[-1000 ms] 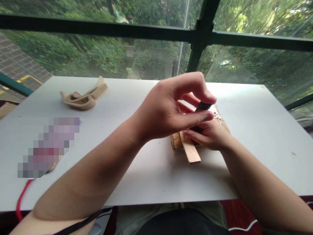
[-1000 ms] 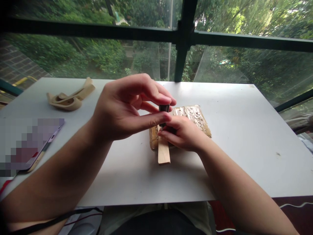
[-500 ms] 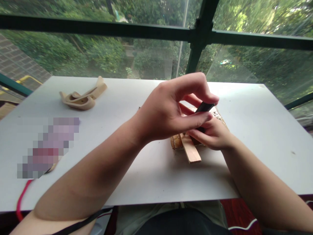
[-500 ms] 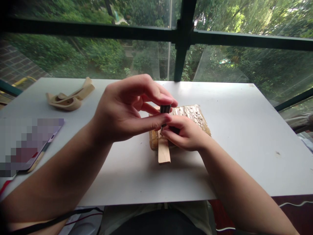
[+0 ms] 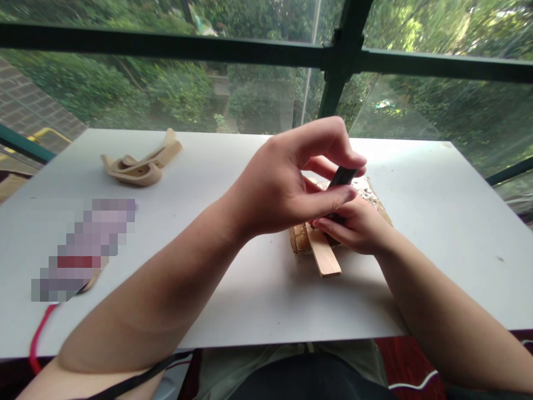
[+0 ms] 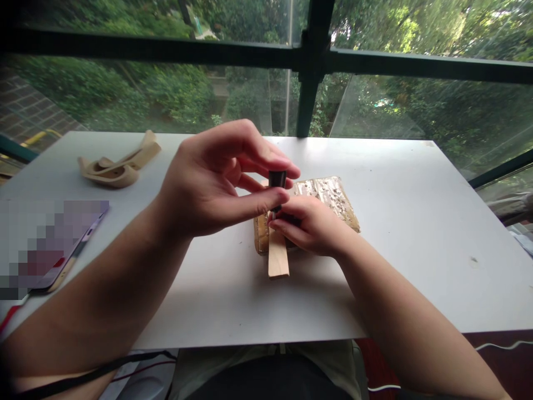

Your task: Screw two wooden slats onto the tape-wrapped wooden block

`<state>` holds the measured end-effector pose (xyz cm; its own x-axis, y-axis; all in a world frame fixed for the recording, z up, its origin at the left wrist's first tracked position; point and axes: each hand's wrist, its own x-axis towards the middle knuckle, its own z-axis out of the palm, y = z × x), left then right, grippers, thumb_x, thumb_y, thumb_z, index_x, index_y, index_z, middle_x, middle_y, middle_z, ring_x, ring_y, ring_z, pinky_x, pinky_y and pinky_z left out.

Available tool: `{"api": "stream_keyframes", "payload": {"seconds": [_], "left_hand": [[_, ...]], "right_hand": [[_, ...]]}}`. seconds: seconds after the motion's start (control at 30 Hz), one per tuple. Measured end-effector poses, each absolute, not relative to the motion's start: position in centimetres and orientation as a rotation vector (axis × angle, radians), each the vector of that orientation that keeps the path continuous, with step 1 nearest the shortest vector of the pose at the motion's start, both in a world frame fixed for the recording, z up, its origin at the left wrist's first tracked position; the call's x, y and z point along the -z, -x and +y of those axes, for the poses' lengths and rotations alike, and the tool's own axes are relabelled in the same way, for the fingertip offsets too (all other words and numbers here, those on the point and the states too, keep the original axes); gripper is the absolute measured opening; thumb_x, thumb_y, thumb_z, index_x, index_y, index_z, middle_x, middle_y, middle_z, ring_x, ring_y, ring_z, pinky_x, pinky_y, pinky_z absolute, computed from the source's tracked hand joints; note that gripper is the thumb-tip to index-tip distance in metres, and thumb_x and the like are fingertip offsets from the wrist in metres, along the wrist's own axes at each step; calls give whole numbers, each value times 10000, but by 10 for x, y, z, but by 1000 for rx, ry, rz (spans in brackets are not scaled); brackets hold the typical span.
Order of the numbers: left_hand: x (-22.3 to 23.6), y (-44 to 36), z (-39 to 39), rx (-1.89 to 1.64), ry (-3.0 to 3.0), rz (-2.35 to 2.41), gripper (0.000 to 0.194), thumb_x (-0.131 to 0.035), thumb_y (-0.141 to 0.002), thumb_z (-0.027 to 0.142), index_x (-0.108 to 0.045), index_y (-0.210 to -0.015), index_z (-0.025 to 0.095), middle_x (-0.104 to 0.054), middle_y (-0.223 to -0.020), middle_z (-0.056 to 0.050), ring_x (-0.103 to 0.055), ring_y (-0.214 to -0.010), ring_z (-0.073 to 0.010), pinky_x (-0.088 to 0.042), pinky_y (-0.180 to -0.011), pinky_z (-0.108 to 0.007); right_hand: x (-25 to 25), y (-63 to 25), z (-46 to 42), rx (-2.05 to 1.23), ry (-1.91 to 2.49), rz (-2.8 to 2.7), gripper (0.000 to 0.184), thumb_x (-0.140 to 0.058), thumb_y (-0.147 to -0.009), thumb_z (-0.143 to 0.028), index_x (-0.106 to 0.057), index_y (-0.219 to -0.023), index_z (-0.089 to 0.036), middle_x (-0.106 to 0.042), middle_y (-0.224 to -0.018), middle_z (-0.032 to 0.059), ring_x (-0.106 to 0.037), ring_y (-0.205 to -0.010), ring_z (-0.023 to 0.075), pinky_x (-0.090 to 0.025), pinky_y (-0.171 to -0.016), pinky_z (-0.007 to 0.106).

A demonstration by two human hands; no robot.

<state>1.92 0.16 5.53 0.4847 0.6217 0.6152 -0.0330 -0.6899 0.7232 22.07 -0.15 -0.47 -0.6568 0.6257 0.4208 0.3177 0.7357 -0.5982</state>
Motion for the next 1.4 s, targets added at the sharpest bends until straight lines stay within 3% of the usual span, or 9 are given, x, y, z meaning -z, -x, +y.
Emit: {"api": "stream_keyframes", "payload": {"seconds": [0.4, 0.67, 0.93, 1.17, 1.4], "left_hand": [[-56, -17, 5, -1193, -2033, 516, 207, -753, -858, 239, -572, -947, 191, -717, -1032, -30, -755, -991, -183, -652, -775, -258], [-57, -15, 7, -1129, -2031, 551, 266, -764, -856, 321, -560, -957, 184, -709, -1053, -34, -732, -1104, -256, -638, -840, -324], [-56, -17, 4, -1189, -1970, 437, 231, -739, -830, 113, -526, -880, 186, -683, -960, -11, -747, -906, -143, -637, -749, -226], [-57, -18, 2, -1177, -1958, 443, 236, -747, -830, 113, -534, -887, 197, -679, -961, -11, -745, -911, -147, -640, -747, -234], [-54, -20, 1, -1200, -2045, 542, 241, -762, -861, 284, -601, -1013, 189, -712, -1036, -38, -750, -1020, -222, -647, -793, -293]], "right_hand": [[5, -217, -2, -534, 668, -2356, 162, -562, -941, -186, -652, -822, -122, -626, -719, 42, -559, -659, 137, -415, -635, 267], [5, -216, -2, -522, 661, -2360, 168, -569, -936, -176, -661, -810, -115, -633, -706, 44, -569, -654, 132, -425, -636, 258], [6, -217, 1, -464, 653, -2359, 178, -561, -945, -170, -655, -800, -127, -661, -736, 52, -576, -687, 137, -448, -665, 258], [7, -223, 2, -510, 645, -2361, 136, -597, -936, -180, -667, -823, -150, -668, -761, 49, -582, -716, 151, -455, -665, 271], [8, -224, 3, -659, 662, -2339, 130, -601, -933, -178, -725, -968, -167, -715, -861, 82, -671, -863, 227, -511, -811, 351]]}}
